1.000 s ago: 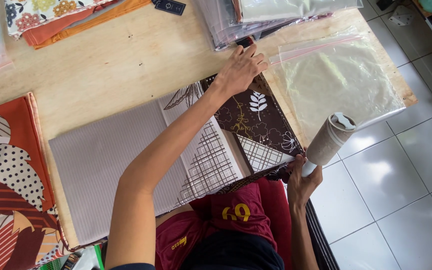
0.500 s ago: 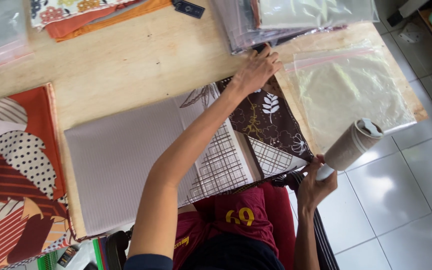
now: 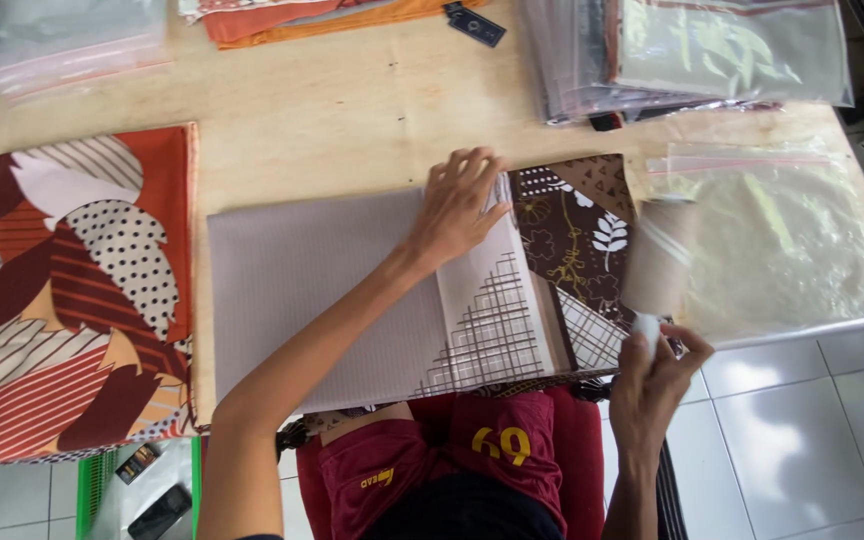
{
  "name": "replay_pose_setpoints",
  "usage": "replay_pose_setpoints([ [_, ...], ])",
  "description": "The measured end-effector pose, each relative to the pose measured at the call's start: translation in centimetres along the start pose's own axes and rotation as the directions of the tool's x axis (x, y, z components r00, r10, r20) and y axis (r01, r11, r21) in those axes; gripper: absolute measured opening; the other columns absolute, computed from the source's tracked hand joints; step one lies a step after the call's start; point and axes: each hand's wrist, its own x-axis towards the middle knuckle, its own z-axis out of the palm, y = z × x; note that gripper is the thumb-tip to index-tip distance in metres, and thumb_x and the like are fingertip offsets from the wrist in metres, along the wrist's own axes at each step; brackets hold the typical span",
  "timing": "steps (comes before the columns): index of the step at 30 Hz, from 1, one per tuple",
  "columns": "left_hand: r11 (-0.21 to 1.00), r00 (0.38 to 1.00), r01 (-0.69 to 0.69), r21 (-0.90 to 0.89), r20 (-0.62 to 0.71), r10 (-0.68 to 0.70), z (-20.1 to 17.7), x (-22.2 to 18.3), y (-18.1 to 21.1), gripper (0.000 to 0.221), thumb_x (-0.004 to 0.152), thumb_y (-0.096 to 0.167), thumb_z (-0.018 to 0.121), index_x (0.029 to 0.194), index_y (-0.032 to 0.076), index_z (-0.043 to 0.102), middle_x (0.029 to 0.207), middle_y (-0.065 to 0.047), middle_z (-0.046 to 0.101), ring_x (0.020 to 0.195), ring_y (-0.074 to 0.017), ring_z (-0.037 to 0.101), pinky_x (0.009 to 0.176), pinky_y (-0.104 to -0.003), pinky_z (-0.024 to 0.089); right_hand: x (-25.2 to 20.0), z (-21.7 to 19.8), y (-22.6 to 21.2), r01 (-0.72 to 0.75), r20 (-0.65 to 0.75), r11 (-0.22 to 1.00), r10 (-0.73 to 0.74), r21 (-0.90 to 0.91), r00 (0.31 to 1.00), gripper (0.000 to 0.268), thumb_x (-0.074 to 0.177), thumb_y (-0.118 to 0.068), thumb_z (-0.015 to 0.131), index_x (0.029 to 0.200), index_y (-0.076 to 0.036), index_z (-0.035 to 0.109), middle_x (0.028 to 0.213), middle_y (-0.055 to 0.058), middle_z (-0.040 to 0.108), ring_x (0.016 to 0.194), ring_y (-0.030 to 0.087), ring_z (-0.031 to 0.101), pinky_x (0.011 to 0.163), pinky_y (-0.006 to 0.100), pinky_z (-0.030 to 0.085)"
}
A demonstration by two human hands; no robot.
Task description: Using a lint roller to remove debris from fabric pieces before folding and stacking them
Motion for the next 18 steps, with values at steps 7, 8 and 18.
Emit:
replay_pose_setpoints([
  [7, 0.999, 0.999, 0.022, -0.032, 0.037, -0.021, -2.1, -5.7, -3.8, 0.066, 0.095, 0.06, 0.063, 0.144, 0.017, 0.053, 0.149, -0.012, 0.049, 0.141, -0.0433, 0.042, 0.111, -0.067, 0.034, 3.6, 7.4, -1.4, 0.406, 0.33, 0.881, -0.318, -0.242, 0.889, 0.016, 0.106, -0.008, 0.049, 0.122, -0.004, 0.049, 0.081, 0.027, 0.067, 0.069, 0.05, 0.063, 0.063, 0.052, 0.047],
  [8, 0.999, 0.998, 0.04, -0.034, 0.059, -0.038, -2.3, -5.8, -3.8, 0.065, 0.096, 0.06, 0.06, 0.146, 0.019, 0.053, 0.152, -0.012, 0.049, 0.143, -0.0436, 0.041, 0.114, -0.068, 0.031, 3.6, 8.3, -2.3, 0.444, 0.374, 0.855, -0.333, -0.266, 0.866, 0.015, 0.106, -0.008, 0.05, 0.12, -0.003, 0.052, 0.078, 0.028, 0.065, 0.069, 0.05, 0.063, 0.061, 0.053, 0.046],
  [18, 0.997, 0.995, 0.076, 0.026, 0.057, -0.077, -1.8, -6.4, -4.1, 0.069, 0.096, 0.062, 0.058, 0.155, 0.027, 0.048, 0.16, -0.006, 0.045, 0.151, -0.0378, 0.035, 0.121, -0.066, 0.024, 7.5, 8.8, 3.2, 0.422, 0.357, 0.772, -0.27, -0.475, 0.894, 0.018, 0.104, -0.01, 0.061, 0.122, -0.01, 0.06, 0.085, 0.028, 0.067, 0.083, 0.053, 0.067, 0.072, 0.057, 0.05],
])
